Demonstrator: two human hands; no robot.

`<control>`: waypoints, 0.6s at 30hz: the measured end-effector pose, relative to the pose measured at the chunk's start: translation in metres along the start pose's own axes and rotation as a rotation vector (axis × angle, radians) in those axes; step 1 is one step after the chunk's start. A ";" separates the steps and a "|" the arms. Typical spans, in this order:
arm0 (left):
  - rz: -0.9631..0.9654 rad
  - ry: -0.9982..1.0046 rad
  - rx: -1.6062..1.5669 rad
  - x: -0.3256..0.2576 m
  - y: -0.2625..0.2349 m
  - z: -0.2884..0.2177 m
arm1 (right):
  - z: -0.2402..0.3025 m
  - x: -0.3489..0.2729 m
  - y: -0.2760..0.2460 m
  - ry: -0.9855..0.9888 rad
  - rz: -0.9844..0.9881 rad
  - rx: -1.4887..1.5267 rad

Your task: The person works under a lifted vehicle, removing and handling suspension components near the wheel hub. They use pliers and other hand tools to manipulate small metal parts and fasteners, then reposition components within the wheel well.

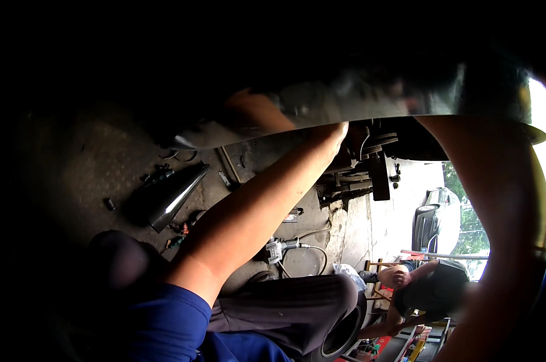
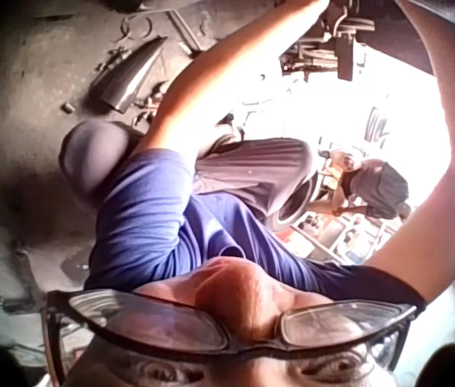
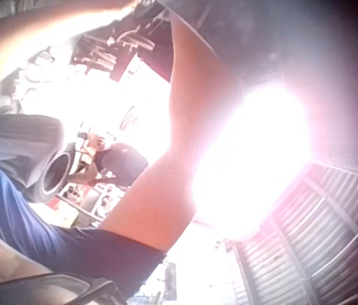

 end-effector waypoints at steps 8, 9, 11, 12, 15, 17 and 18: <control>0.009 -0.007 0.004 0.001 0.001 -0.001 | 0.001 -0.004 0.002 -0.001 0.005 -0.005; 0.010 -0.007 0.007 0.001 0.002 -0.001 | 0.000 -0.005 0.001 0.002 0.006 -0.006; 0.013 -0.010 0.010 0.000 0.002 -0.001 | 0.001 -0.009 0.004 0.006 0.006 -0.002; 0.015 -0.010 0.013 0.001 0.003 -0.001 | 0.001 -0.009 0.004 0.008 0.004 -0.003; 0.020 -0.014 0.005 0.001 0.003 -0.002 | 0.002 -0.009 0.003 0.008 0.014 -0.007; 0.021 -0.010 0.012 0.002 0.004 -0.003 | 0.002 -0.009 0.005 0.011 0.010 -0.010; 0.022 -0.007 0.014 0.002 0.005 -0.003 | 0.002 -0.010 0.004 0.011 0.008 -0.010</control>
Point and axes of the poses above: each hand's wrist, its own x-axis towards the middle knuckle, its own y-axis out of the palm, z = x × y, the point moved 3 cm from there along x, towards the middle knuckle, and after that the axes turned 6 degrees about z, right-handed, at the moved point
